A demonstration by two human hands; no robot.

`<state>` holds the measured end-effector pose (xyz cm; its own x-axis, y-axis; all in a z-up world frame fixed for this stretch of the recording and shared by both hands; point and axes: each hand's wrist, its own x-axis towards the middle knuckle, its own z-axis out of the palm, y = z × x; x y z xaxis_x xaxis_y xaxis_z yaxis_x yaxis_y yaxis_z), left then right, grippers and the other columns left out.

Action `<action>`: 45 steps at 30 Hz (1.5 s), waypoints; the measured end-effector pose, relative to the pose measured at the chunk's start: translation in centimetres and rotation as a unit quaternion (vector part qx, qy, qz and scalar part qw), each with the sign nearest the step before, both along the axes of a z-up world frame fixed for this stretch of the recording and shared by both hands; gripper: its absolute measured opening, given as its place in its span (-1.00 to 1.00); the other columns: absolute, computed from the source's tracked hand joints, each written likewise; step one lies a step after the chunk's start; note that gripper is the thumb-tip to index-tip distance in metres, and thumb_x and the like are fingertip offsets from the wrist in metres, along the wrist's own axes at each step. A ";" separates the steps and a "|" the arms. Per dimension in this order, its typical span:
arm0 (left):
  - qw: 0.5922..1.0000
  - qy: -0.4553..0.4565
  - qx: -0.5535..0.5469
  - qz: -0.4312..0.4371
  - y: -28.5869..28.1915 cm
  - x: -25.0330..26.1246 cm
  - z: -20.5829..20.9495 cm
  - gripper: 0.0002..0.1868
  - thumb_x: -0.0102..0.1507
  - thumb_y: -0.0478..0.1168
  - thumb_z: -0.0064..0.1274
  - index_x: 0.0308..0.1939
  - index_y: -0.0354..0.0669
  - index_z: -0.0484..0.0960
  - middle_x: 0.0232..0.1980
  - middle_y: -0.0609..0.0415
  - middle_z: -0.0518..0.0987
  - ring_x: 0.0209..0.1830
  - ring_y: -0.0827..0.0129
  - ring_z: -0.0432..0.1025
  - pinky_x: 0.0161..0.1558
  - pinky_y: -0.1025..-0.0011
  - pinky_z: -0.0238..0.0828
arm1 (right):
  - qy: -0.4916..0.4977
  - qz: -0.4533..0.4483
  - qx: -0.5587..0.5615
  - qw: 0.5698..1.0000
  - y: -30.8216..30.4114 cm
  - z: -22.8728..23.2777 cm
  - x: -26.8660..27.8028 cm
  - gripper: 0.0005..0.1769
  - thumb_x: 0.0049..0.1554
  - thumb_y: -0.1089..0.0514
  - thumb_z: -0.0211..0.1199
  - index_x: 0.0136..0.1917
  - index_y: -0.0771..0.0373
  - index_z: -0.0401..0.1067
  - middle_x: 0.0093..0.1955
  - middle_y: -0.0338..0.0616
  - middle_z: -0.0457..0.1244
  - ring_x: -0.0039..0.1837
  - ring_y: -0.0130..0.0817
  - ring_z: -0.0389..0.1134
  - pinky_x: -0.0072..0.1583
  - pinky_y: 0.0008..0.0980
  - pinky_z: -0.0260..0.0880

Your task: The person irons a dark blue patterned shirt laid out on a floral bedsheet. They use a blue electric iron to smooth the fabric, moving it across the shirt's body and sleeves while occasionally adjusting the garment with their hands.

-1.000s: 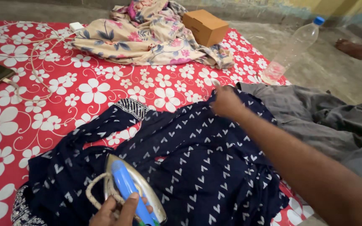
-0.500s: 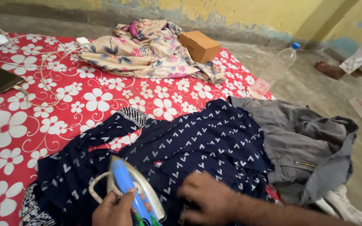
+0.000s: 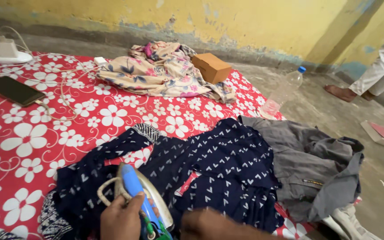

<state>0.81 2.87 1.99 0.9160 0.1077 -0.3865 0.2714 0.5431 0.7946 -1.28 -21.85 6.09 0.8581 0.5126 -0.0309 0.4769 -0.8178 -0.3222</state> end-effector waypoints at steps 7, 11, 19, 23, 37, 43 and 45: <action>0.996 0.069 0.051 0.014 -0.7 0.0 -0.4 -0.76 0.21 -0.38 0.08 -0.13 -0.56 0.62 -0.41 -0.30 0.64 -0.53 0.03 0.58 -0.43 0.14 0.55 | -0.043 -0.256 -0.340 0.904 -6.4 3.4 4.9 -0.49 0.03 0.19 0.33 0.24 0.10 0.26 0.26 0.02 0.17 0.36 0.04 0.18 0.22 0.14 0.31; 0.990 0.098 0.102 0.006 -0.9 -0.6 -1.1 -0.77 0.23 -0.36 0.12 -0.14 -0.57 0.63 -0.40 -0.35 0.66 -0.52 -0.01 0.61 -0.43 0.12 0.57 | -0.016 -0.268 -0.339 0.902 -14.3 0.9 6.6 -0.55 0.13 0.16 0.24 0.29 0.06 0.31 0.25 -0.06 0.23 0.35 -0.01 0.24 0.20 0.06 0.39; 0.986 0.116 0.121 -0.015 -1.0 -0.4 -1.3 -0.79 0.24 -0.35 0.11 -0.15 -0.52 0.65 -0.39 -0.31 0.69 -0.50 0.04 0.62 -0.38 0.15 0.58 | -0.097 -0.278 -0.464 0.836 -21.3 2.4 9.5 -0.69 0.15 0.11 0.19 0.19 0.00 0.44 0.28 -0.09 0.26 0.43 -0.06 0.21 0.31 0.02 0.31; 0.987 0.115 0.114 -0.005 -0.7 -0.2 -1.0 -0.78 0.21 -0.39 0.10 -0.18 -0.60 0.66 -0.38 -0.32 0.68 -0.50 0.04 0.61 -0.39 0.15 0.57 | 0.019 -0.360 -0.417 0.835 -18.0 3.6 9.7 -0.46 0.14 -0.01 0.29 0.36 -0.04 0.27 0.38 -0.01 0.16 0.48 0.06 0.10 0.33 0.26 0.19; 0.996 0.054 0.073 -0.011 -1.7 0.2 -2.2 -0.77 0.23 -0.38 0.08 -0.11 -0.53 0.67 -0.31 -0.28 0.71 -0.42 0.17 0.61 -0.34 0.26 0.57 | -0.037 -0.125 -0.120 0.984 -1.9 5.9 5.3 -0.52 0.07 0.12 0.35 0.26 0.07 0.38 0.14 0.05 0.30 0.23 0.02 0.32 0.21 -0.01 0.34; 0.988 -0.039 0.140 -0.048 -2.4 0.6 -3.5 -0.62 0.19 -0.41 0.06 0.09 -0.40 0.70 -0.25 -0.12 0.77 -0.31 0.43 0.60 -0.25 0.48 0.49 | 0.244 -0.261 0.379 0.854 8.0 3.9 1.8 -0.60 0.23 0.01 0.16 0.29 0.18 0.35 -0.08 -0.03 0.41 -0.11 -0.41 0.42 -0.07 -0.39 0.47; 0.973 -0.086 0.211 -0.039 -2.2 0.7 -3.2 -0.53 0.13 -0.46 0.08 0.14 -0.38 0.67 -0.27 -0.12 0.77 -0.33 0.39 0.62 -0.27 0.45 0.52 | 0.230 -0.282 0.392 0.845 10.1 3.3 1.1 -0.59 0.25 0.01 0.19 0.30 0.23 0.41 -0.05 -0.07 0.41 -0.08 -0.50 0.40 -0.05 -0.45 0.44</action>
